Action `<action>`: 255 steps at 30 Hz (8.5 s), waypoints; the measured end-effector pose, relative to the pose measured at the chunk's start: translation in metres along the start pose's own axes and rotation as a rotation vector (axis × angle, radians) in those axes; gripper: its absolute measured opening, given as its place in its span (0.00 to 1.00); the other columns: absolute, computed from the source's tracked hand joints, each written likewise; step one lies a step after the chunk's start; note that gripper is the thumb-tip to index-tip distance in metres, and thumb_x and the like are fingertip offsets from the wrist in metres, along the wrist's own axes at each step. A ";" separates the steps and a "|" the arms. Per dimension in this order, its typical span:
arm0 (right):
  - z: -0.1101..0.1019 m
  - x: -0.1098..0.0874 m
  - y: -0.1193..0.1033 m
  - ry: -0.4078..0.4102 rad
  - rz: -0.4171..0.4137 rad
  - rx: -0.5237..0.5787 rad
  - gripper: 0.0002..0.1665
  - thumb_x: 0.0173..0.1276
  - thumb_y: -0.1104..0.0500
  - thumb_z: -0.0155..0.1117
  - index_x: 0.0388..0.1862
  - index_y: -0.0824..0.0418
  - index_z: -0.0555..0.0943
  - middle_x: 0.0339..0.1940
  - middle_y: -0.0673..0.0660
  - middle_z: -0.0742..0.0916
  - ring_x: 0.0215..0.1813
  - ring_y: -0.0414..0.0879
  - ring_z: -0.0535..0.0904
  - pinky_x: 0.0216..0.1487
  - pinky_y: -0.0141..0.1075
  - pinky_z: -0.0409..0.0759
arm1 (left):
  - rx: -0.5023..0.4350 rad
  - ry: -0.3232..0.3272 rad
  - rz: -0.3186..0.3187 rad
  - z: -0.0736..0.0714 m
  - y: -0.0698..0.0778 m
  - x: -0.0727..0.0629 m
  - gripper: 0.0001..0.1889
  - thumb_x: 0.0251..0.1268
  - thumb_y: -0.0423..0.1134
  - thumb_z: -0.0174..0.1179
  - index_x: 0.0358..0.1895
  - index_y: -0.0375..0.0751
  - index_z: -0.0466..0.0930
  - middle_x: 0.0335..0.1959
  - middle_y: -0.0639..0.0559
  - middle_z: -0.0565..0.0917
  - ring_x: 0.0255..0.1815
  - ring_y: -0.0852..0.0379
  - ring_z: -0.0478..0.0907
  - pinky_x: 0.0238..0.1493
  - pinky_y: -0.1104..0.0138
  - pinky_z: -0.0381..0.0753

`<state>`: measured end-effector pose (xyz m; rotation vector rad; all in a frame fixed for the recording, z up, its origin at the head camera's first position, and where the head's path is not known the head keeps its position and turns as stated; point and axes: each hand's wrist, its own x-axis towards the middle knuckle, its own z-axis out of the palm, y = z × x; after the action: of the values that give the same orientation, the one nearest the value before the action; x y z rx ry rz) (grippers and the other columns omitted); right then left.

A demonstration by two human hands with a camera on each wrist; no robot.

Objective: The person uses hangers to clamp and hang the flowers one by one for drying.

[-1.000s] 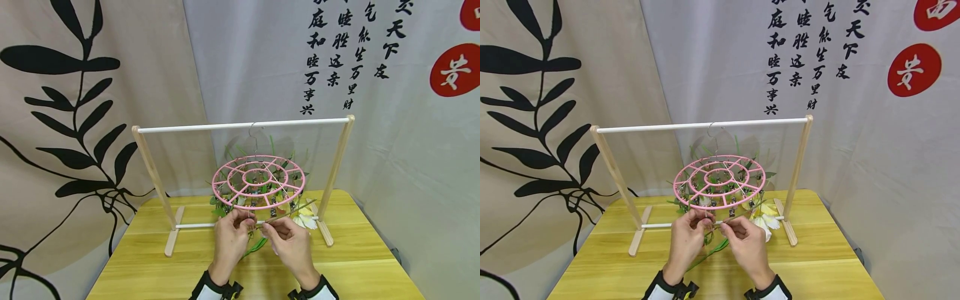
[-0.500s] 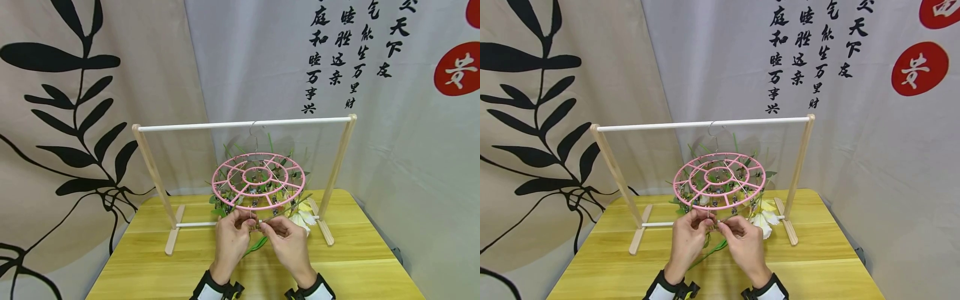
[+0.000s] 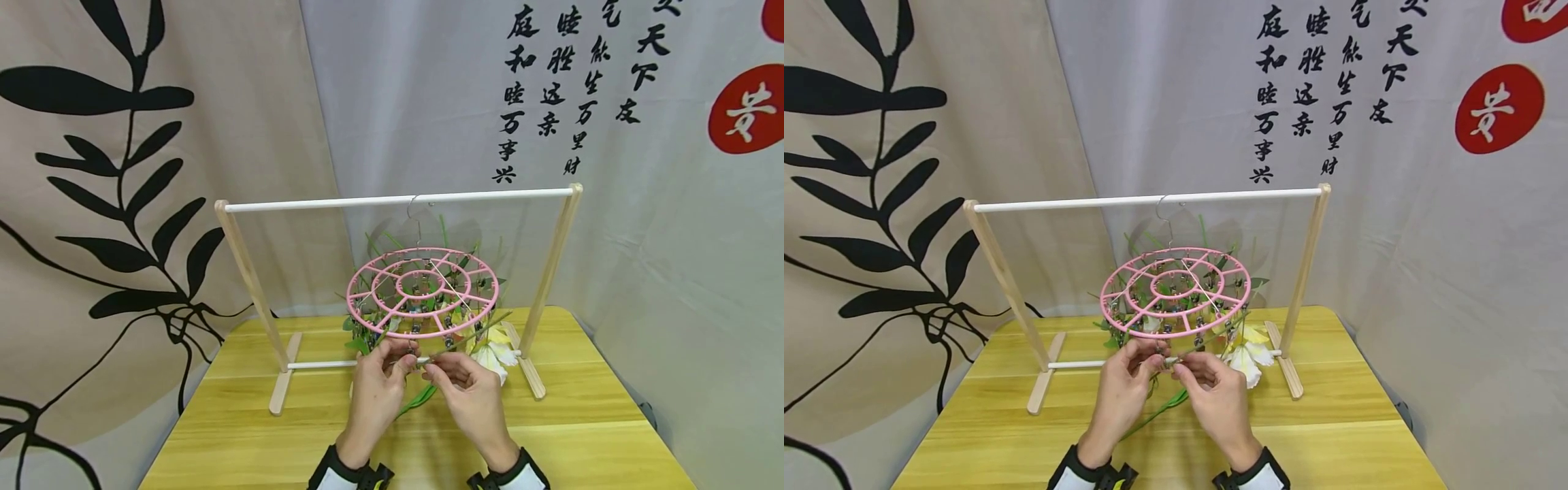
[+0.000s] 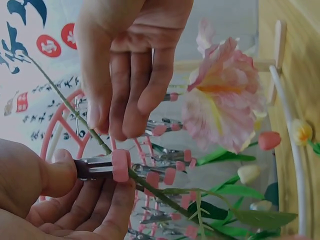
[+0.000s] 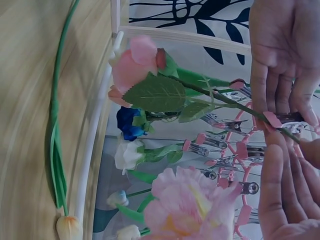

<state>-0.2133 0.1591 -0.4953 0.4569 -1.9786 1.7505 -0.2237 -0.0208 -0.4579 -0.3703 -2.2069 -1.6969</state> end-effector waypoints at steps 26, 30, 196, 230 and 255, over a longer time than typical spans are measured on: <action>-0.010 -0.038 0.035 -0.367 -0.279 -0.329 0.15 0.75 0.73 0.80 0.53 0.57 0.92 0.47 0.50 0.96 0.46 0.36 0.94 0.47 0.29 0.95 | 0.348 -0.026 -0.027 -0.054 -0.037 -0.039 0.12 0.82 0.33 0.75 0.62 0.46 0.93 0.53 0.54 0.96 0.52 0.58 0.93 0.56 0.67 0.95; -0.004 -0.041 0.038 -0.405 -0.316 -0.312 0.17 0.75 0.74 0.80 0.56 0.58 0.91 0.48 0.50 0.95 0.47 0.37 0.94 0.49 0.28 0.94 | 0.429 -0.047 -0.049 -0.066 -0.056 -0.049 0.08 0.80 0.32 0.76 0.55 0.43 0.94 0.49 0.53 0.95 0.48 0.58 0.93 0.51 0.64 0.96; -0.033 -0.001 -0.014 0.039 -0.078 0.023 0.08 0.79 0.76 0.74 0.51 0.70 0.87 0.48 0.68 0.93 0.49 0.48 0.99 0.45 0.45 0.99 | 0.436 -0.020 0.391 0.029 0.020 -0.017 0.08 0.86 0.28 0.68 0.59 0.30 0.88 0.39 0.45 0.93 0.35 0.60 0.91 0.31 0.78 0.84; -0.027 0.002 -0.006 -0.003 -0.058 0.011 0.06 0.83 0.72 0.73 0.53 0.67 0.88 0.47 0.70 0.95 0.46 0.46 0.99 0.47 0.46 0.99 | 0.220 0.051 0.102 0.016 0.008 -0.004 0.09 0.75 0.39 0.78 0.51 0.40 0.94 0.47 0.48 0.96 0.47 0.51 0.95 0.48 0.70 0.95; -0.019 0.003 0.000 0.030 0.010 -0.107 0.03 0.79 0.64 0.81 0.45 0.60 0.92 0.40 0.54 0.98 0.38 0.52 0.98 0.43 0.35 0.97 | 0.253 0.126 0.121 0.020 0.005 -0.002 0.03 0.75 0.29 0.75 0.43 0.42 0.94 0.37 0.52 0.97 0.35 0.60 0.90 0.41 0.72 0.80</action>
<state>-0.2137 0.1777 -0.4921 0.3833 -2.0441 1.6384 -0.2221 0.0001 -0.4585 -0.3155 -2.2224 -1.3223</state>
